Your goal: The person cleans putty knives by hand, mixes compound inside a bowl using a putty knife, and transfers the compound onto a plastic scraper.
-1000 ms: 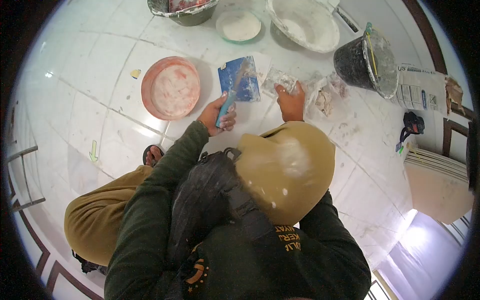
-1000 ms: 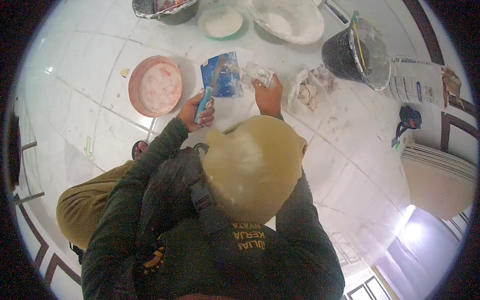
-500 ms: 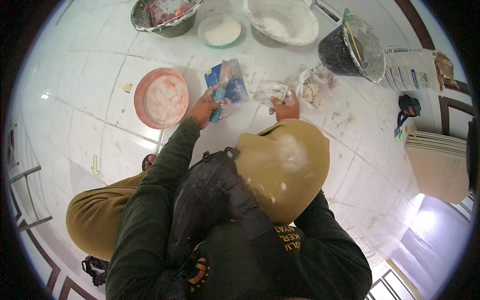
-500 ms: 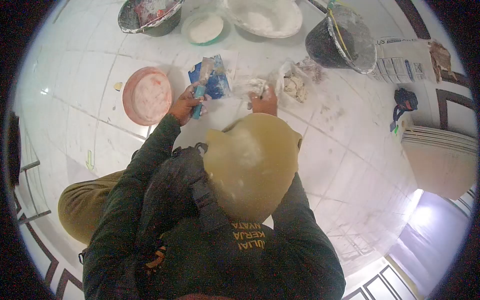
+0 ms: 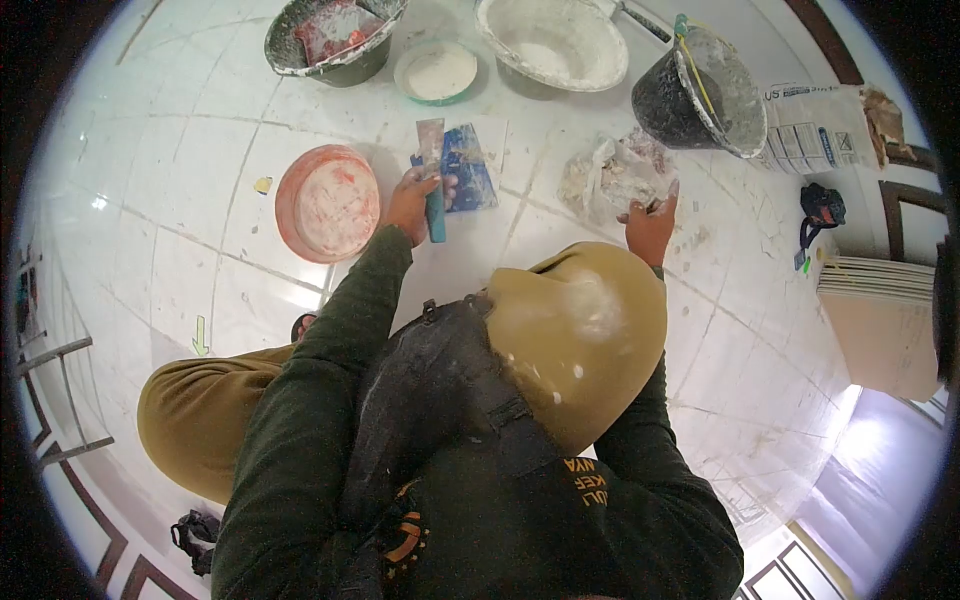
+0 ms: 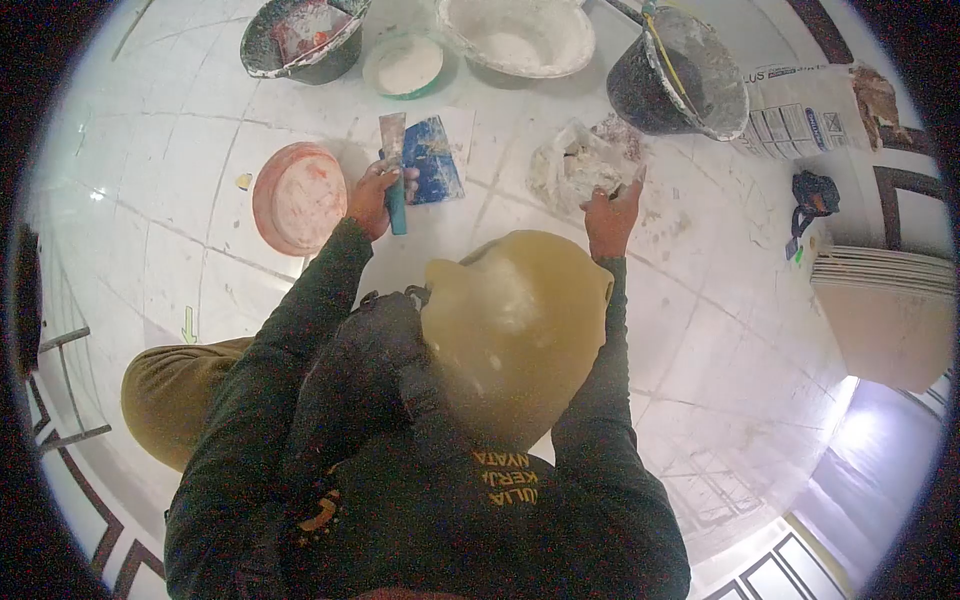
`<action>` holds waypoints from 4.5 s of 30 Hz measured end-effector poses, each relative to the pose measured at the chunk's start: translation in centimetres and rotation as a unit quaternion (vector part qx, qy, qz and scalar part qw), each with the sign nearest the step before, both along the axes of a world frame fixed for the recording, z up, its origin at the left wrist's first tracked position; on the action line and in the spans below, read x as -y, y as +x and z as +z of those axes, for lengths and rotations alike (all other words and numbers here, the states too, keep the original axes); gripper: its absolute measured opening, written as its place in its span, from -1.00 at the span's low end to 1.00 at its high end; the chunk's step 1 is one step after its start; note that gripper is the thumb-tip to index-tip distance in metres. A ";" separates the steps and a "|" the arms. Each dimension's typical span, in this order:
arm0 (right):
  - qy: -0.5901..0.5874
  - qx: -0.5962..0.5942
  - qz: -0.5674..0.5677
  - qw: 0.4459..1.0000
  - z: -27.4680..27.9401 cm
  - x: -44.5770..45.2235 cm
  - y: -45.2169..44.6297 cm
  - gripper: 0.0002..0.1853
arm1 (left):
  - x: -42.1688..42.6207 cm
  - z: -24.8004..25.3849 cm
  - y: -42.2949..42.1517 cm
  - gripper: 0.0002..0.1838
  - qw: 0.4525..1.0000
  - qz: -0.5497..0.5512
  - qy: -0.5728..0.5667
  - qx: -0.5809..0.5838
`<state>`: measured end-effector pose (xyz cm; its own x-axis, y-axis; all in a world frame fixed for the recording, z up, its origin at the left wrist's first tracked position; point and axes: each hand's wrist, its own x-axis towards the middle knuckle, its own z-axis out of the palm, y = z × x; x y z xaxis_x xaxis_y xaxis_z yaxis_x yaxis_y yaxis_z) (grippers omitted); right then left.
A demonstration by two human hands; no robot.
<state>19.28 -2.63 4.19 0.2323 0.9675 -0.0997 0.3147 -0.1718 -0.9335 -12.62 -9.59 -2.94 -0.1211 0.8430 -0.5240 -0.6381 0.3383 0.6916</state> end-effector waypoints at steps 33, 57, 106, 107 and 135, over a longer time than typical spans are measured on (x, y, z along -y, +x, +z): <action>-0.153 0.094 0.246 0.952 -9.2 7.0 -6.8 -0.55 | -4.4 -1.8 -1.7 -0.30 0.605 -0.274 -0.159 -0.730; 0.139 0.168 0.074 0.973 -4.3 0.7 -4.0 -0.64 | -3.9 -3.9 -6.5 -0.79 0.976 -0.159 -0.064 -0.133; -0.077 -0.125 -0.112 0.983 -4.0 9.9 14.4 -0.66 | 0.0 3.3 -8.5 -0.62 0.996 -0.028 -0.020 -0.083; -0.077 -0.073 -0.077 0.991 -3.8 11.2 14.4 -0.67 | -0.3 2.0 -9.2 -0.62 0.997 -0.041 -0.004 -0.067; -0.067 -0.471 -0.094 0.874 -1.1 13.7 5.7 -0.76 | -7.8 13.1 10.9 -0.67 0.930 -0.352 0.056 -0.090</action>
